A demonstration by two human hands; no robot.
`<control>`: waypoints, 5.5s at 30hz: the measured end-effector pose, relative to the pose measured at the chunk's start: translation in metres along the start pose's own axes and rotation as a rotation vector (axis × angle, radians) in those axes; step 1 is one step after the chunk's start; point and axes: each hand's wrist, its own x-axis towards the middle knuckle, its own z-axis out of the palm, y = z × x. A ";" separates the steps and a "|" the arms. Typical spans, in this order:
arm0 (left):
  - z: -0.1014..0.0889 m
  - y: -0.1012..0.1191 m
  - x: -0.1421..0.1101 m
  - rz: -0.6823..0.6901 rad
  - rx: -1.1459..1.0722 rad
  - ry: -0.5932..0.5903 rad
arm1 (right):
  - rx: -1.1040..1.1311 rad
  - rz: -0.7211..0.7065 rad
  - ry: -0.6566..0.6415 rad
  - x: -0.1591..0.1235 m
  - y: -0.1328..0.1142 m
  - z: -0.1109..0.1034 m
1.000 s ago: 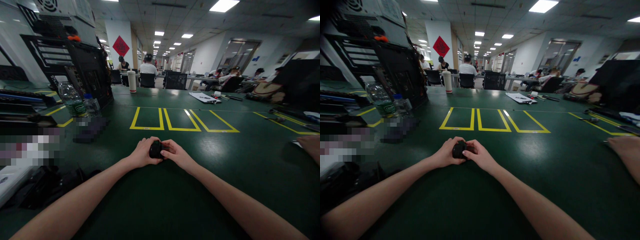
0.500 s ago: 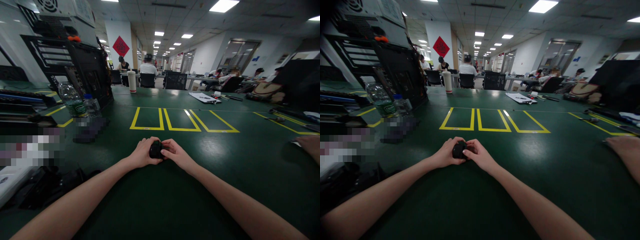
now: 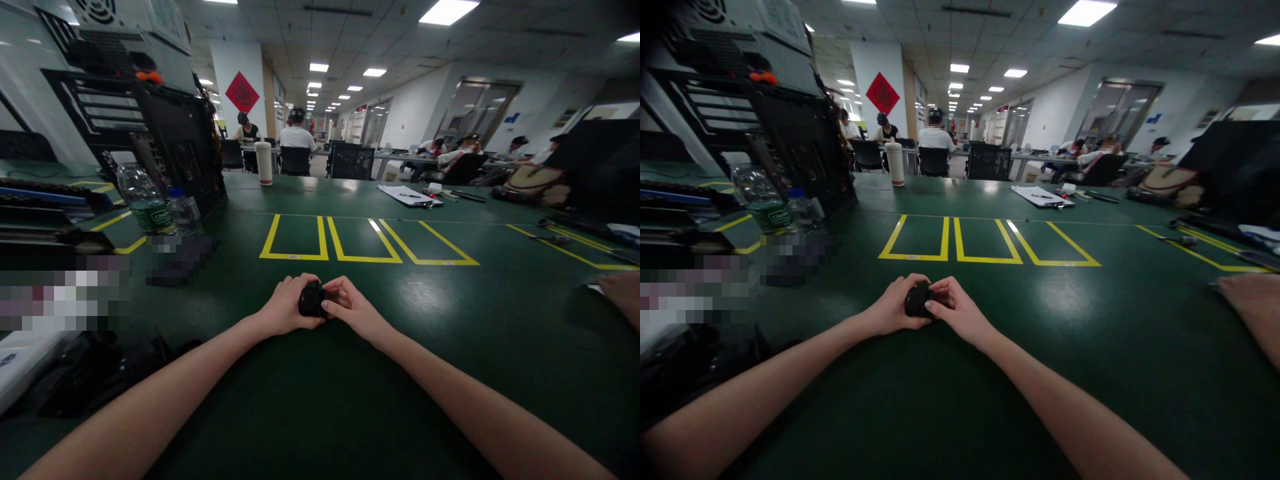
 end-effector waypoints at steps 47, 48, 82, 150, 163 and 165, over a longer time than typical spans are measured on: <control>-0.003 0.002 -0.001 -0.017 -0.011 -0.017 | -0.010 0.003 -0.004 0.000 0.001 -0.004; -0.003 0.002 -0.001 -0.012 -0.014 -0.018 | -0.017 0.007 0.000 0.000 0.001 -0.004; -0.007 0.006 -0.001 -0.007 -0.015 -0.049 | -0.018 -0.024 -0.083 -0.002 -0.002 -0.009; -0.004 0.004 -0.002 -0.006 -0.031 -0.014 | -0.047 -0.087 0.116 -0.001 -0.003 0.010; -0.011 0.011 -0.003 -0.013 -0.032 -0.044 | -0.035 -0.034 -0.013 -0.002 -0.004 0.003; -0.012 0.012 -0.003 -0.017 -0.030 -0.044 | -0.017 -0.036 -0.019 -0.003 -0.005 0.003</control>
